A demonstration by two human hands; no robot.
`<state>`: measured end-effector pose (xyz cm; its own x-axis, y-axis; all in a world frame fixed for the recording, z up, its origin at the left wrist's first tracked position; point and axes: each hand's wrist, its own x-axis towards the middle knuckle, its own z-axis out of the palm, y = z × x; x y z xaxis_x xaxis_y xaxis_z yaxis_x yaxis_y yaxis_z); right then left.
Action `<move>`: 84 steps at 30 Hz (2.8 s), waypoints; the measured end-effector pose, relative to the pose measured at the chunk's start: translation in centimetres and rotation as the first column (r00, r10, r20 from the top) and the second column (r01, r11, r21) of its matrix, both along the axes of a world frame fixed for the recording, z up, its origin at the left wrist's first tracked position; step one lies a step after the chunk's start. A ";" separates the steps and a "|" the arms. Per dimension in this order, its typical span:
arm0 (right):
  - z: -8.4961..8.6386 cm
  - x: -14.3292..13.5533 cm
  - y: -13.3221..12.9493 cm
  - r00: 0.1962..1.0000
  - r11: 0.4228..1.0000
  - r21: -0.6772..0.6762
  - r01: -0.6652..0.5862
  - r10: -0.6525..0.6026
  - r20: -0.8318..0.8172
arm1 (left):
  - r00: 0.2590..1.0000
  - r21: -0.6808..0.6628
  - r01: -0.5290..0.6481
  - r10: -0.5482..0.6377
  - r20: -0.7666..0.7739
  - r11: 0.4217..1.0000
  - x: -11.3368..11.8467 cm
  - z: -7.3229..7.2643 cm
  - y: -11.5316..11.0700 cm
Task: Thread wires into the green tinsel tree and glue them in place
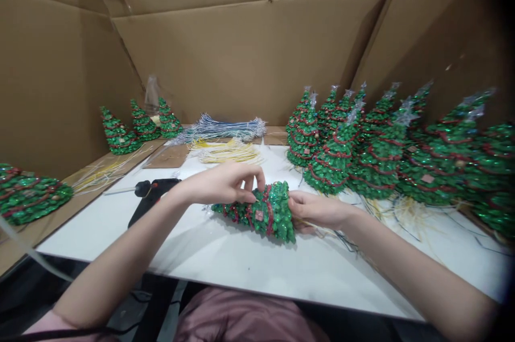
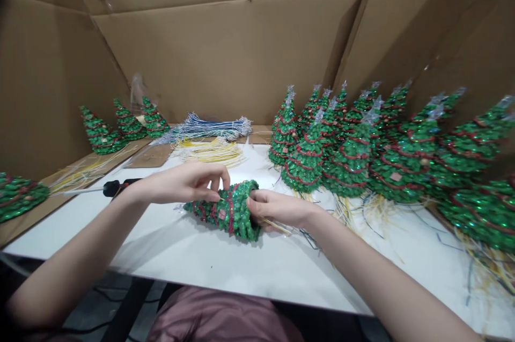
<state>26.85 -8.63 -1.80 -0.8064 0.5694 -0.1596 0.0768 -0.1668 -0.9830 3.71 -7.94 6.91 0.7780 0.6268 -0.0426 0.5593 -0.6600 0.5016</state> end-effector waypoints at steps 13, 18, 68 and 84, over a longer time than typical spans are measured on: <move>0.2 0.2 -0.1 0.999 0.999 0.032 0.010 -0.012 0.049 | 0.993 -0.177 -0.108 0.097 -0.067 0.978 -3.7 1.2 -0.6; 0.2 0.2 0.0 0.997 0.996 0.087 0.015 -0.021 0.071 | 0.994 -0.065 -0.113 0.112 -0.010 0.992 -3.9 1.0 -0.9; -0.2 0.1 0.1 0.998 0.997 0.052 -0.051 0.049 0.044 | 0.990 0.264 0.018 -0.054 0.129 0.964 -1.7 -2.0 -1.6; -0.5 0.3 0.3 0.989 0.989 0.026 -0.143 0.144 -0.024 | 0.969 0.260 0.146 -0.190 0.156 0.955 -1.8 -2.5 -0.6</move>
